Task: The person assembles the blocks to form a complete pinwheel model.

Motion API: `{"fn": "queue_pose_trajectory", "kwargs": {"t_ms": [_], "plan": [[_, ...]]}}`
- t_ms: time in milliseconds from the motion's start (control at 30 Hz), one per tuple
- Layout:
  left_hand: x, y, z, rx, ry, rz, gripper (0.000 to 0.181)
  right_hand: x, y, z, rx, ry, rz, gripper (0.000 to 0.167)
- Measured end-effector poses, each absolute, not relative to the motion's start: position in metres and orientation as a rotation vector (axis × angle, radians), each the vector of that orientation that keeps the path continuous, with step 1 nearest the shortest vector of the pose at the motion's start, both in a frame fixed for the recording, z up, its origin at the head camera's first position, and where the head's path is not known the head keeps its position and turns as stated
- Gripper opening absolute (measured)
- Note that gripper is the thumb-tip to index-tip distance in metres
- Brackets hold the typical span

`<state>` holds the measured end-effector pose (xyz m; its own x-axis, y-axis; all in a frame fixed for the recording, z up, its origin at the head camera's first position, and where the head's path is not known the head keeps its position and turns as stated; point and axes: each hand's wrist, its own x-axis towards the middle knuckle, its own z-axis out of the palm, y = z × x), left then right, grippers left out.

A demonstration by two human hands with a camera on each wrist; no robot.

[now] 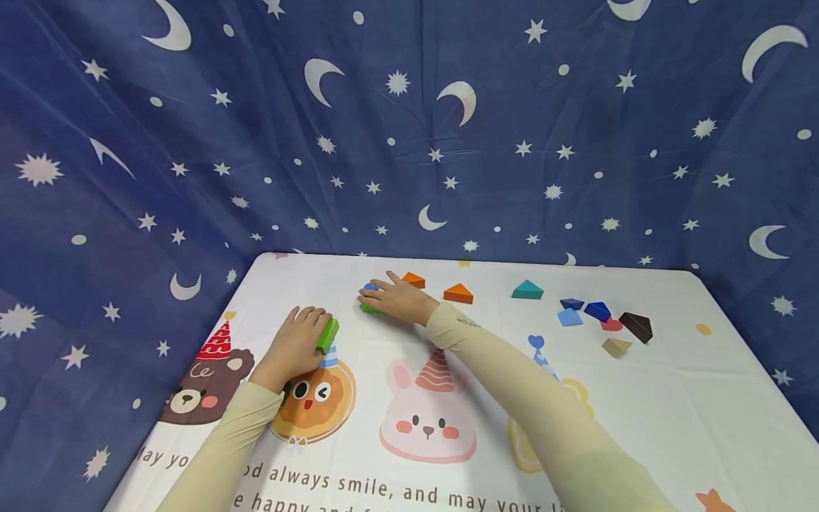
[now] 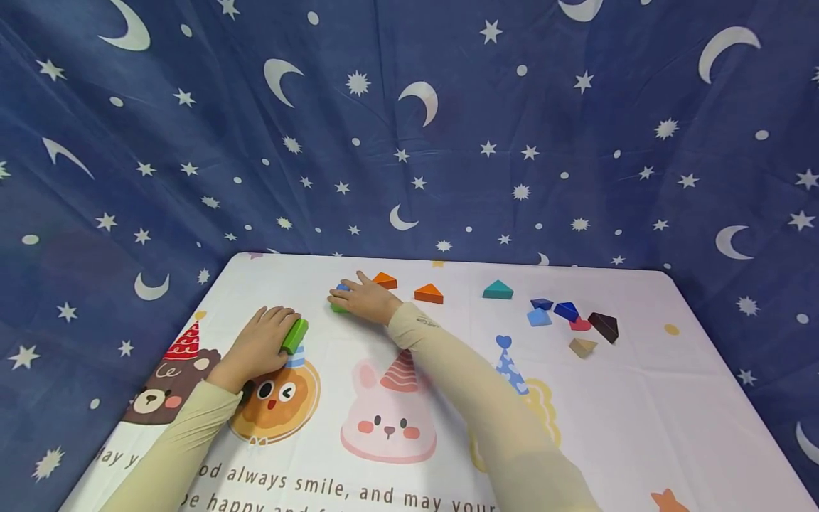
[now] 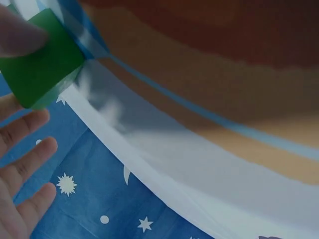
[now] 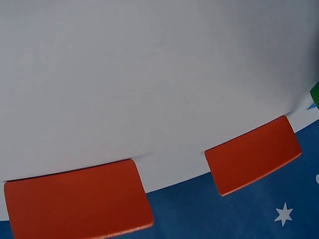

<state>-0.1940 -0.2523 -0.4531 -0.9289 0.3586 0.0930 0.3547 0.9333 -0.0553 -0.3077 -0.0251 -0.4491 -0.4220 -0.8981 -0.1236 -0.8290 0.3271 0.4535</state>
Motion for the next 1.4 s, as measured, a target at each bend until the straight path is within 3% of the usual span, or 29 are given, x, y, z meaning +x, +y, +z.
{"fn": "queue_pose_trajectory", "kwargs": {"t_ms": [767, 967, 1400], "plan": [[-0.188, -0.221, -0.453, -0.815, -2.919, 0.006, 0.064, -0.273, 0.028, -0.446, 1.649, -2.409, -0.505, 0.058], [-0.184, -0.205, -0.454, -0.88, -2.913, -0.01, 0.063, -0.261, 0.048, -0.445, 1.628, -2.457, -0.462, 0.063], [-0.18, -0.159, -0.456, -1.006, -2.9, -0.106, 0.062, -0.246, 0.091, -0.45, 1.509, -2.561, -0.326, 0.054]]}}
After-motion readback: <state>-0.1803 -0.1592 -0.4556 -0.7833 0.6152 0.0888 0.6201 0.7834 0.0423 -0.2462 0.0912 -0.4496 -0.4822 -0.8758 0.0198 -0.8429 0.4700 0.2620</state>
